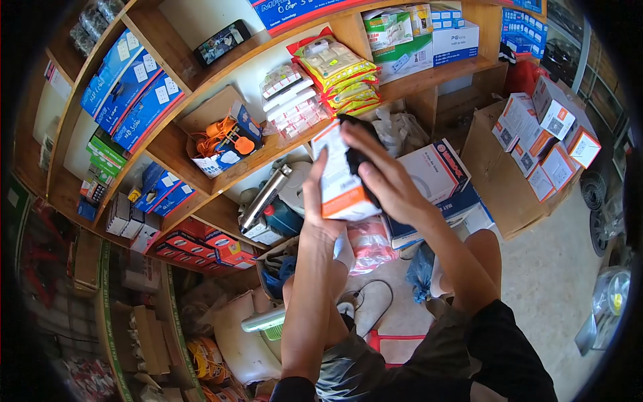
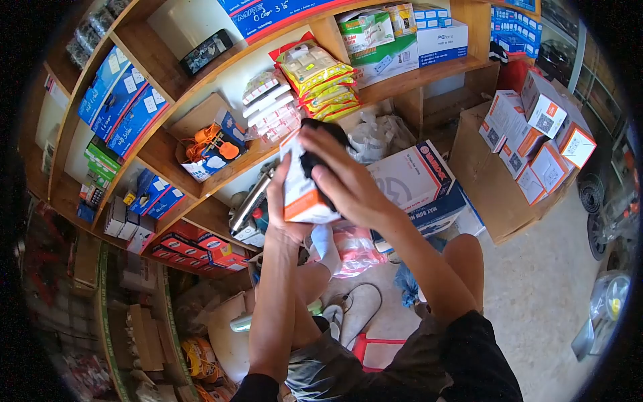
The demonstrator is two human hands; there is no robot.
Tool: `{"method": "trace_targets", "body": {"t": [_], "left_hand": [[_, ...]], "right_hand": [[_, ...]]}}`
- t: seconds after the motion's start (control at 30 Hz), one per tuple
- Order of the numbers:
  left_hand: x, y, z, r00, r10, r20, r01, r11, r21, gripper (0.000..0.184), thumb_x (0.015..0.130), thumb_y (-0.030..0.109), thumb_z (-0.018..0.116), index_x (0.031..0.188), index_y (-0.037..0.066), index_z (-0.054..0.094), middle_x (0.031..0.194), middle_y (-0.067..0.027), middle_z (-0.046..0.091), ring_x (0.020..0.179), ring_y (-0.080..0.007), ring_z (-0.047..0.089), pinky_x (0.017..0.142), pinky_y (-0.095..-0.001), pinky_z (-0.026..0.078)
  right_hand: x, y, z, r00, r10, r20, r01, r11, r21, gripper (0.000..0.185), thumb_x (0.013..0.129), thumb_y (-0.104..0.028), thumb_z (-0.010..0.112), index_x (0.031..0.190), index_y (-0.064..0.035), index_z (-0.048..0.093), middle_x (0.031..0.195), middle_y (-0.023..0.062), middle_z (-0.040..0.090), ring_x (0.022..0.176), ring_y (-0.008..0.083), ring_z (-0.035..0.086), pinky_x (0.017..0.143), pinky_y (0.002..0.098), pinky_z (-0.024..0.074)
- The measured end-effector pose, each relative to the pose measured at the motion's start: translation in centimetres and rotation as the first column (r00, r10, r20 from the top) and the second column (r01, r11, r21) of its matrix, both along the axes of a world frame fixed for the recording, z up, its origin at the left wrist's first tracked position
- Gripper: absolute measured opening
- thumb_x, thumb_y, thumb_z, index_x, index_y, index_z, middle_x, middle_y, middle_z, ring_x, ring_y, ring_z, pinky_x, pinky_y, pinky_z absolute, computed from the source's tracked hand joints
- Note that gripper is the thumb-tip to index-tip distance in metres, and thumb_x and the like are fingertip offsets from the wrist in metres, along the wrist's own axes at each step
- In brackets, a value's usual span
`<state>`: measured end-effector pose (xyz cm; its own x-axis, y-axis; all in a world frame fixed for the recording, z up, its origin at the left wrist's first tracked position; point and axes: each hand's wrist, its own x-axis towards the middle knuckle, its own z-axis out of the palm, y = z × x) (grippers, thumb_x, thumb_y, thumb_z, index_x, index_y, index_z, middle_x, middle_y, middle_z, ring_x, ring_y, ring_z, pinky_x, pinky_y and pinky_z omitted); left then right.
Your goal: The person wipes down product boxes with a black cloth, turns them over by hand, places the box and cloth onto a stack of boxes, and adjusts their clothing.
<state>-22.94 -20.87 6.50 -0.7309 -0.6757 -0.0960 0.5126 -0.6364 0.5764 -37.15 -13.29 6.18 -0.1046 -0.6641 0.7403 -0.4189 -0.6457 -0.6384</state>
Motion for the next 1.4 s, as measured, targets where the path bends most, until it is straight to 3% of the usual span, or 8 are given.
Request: {"method": "trace_targets", "body": {"t": [0.33, 0.5, 0.6, 0.73, 1.03, 1.13, 1.3, 1.4], "left_hand": [[0.1, 0.7, 0.6, 0.977, 0.197, 0.082, -0.188, 0.976, -0.111, 0.049, 0.098, 0.048, 0.06, 0.128, 0.01, 0.063, 0.116, -0.0064, 0.072, 0.103, -0.0228, 0.069, 0.095, -0.0424, 0.053], [0.6, 2.1, 1.9, 0.97, 0.179, 0.166, -0.157, 0.978, -0.138, 0.058, 0.095, 0.048, 0.065, 0.137, 0.009, 0.056, 0.121, -0.0075, 0.069, 0.105, -0.0226, 0.068, 0.096, -0.0415, 0.052], [-0.2, 2.5, 1.4, 0.946, 0.249, 0.207, -0.168, 0.925, -0.342, 0.061, 0.095, 0.045, 0.067, 0.141, 0.007, 0.051, 0.124, -0.0083, 0.066, 0.11, -0.0215, 0.065, 0.098, -0.0391, 0.051], [-1.4, 2.3, 0.7, 0.943, 0.306, 0.129, -0.249, 0.909, -0.333, 0.058, 0.096, 0.04, 0.068, 0.14, 0.006, 0.05, 0.123, -0.0077, 0.064, 0.111, -0.0193, 0.064, 0.096, -0.0359, 0.052], [-0.4, 0.5, 0.7, 0.932, 0.345, 0.111, -0.316, 0.923, -0.217, 0.049, 0.101, 0.042, 0.059, 0.135, 0.007, 0.055, 0.118, -0.0084, 0.069, 0.102, -0.0209, 0.069, 0.091, -0.0379, 0.055], [-0.2, -0.8, 0.3, 0.855, 0.489, 0.172, -0.359, 0.799, -0.483, 0.056, 0.103, 0.044, 0.056, 0.142, 0.006, 0.049, 0.127, -0.009, 0.065, 0.112, -0.0215, 0.065, 0.095, -0.0383, 0.053], [0.6, 0.2, 2.0, 0.755, 0.631, 0.178, -0.371, 0.635, -0.678, 0.088, 0.099, 0.042, 0.064, 0.162, 0.007, 0.014, 0.145, -0.0235, 0.046, 0.128, -0.0278, 0.054, 0.106, -0.0378, 0.044], [1.0, 0.2, 1.9, 0.669, 0.738, 0.087, -0.152, 0.251, -0.956, 0.087, 0.099, 0.035, 0.064, 0.163, 0.008, 0.011, 0.156, -0.0225, 0.034, 0.14, -0.0297, 0.042, 0.114, -0.0412, 0.037]], "right_hand": [[0.6, -0.7, -1.5, 0.897, 0.169, 0.409, -0.233, 0.966, 0.111, 0.045, 0.108, -0.021, 0.045, 0.149, -0.0022, 0.048, 0.151, 0.0132, 0.052, 0.141, 0.0225, 0.046, 0.117, 0.0327, 0.0326], [-0.3, -0.6, -0.9, 0.92, 0.09, 0.382, -0.16, 0.975, 0.154, 0.051, 0.109, -0.028, 0.047, 0.153, -0.003, 0.043, 0.153, 0.0128, 0.048, 0.139, 0.0175, 0.045, 0.116, 0.03, 0.0318], [-1.6, -1.1, -1.8, 0.703, 0.004, 0.711, -0.325, 0.891, 0.317, 0.054, 0.109, -0.033, 0.049, 0.154, -0.0044, 0.043, 0.153, 0.0122, 0.048, 0.138, 0.0179, 0.046, 0.115, 0.029, 0.0335], [-0.5, -1.4, -3.0, 0.389, 0.095, 0.916, -0.426, 0.9, 0.088, 0.056, 0.106, -0.035, 0.054, 0.153, -0.0056, 0.044, 0.142, 0.0082, 0.057, 0.125, 0.0134, 0.056, 0.104, 0.0271, 0.0444], [0.3, 0.2, -2.6, 0.691, -0.025, 0.722, -0.293, 0.904, 0.312, 0.047, 0.106, -0.024, 0.055, 0.149, -0.0056, 0.049, 0.134, 0.0091, 0.062, 0.119, 0.0131, 0.058, 0.1, 0.0265, 0.0463], [1.2, 0.2, -2.4, 0.928, -0.15, 0.342, 0.093, 0.98, 0.178, 0.048, 0.105, -0.02, 0.055, 0.149, -0.0031, 0.047, 0.135, 0.0133, 0.061, 0.121, 0.0168, 0.058, 0.104, 0.0303, 0.0447], [2.6, 1.0, -2.5, 0.97, -0.221, 0.099, 0.216, 0.975, 0.061, 0.053, 0.104, -0.015, 0.054, 0.151, 0.0028, 0.04, 0.149, 0.0263, 0.049, 0.138, 0.0392, 0.049, 0.114, 0.0426, 0.0377], [2.7, 0.9, -2.4, 0.98, -0.133, 0.146, 0.116, 0.986, 0.12, 0.053, 0.104, -0.016, 0.053, 0.152, 0.0028, 0.039, 0.151, 0.0262, 0.047, 0.14, 0.0389, 0.047, 0.116, 0.0423, 0.0354]]}}
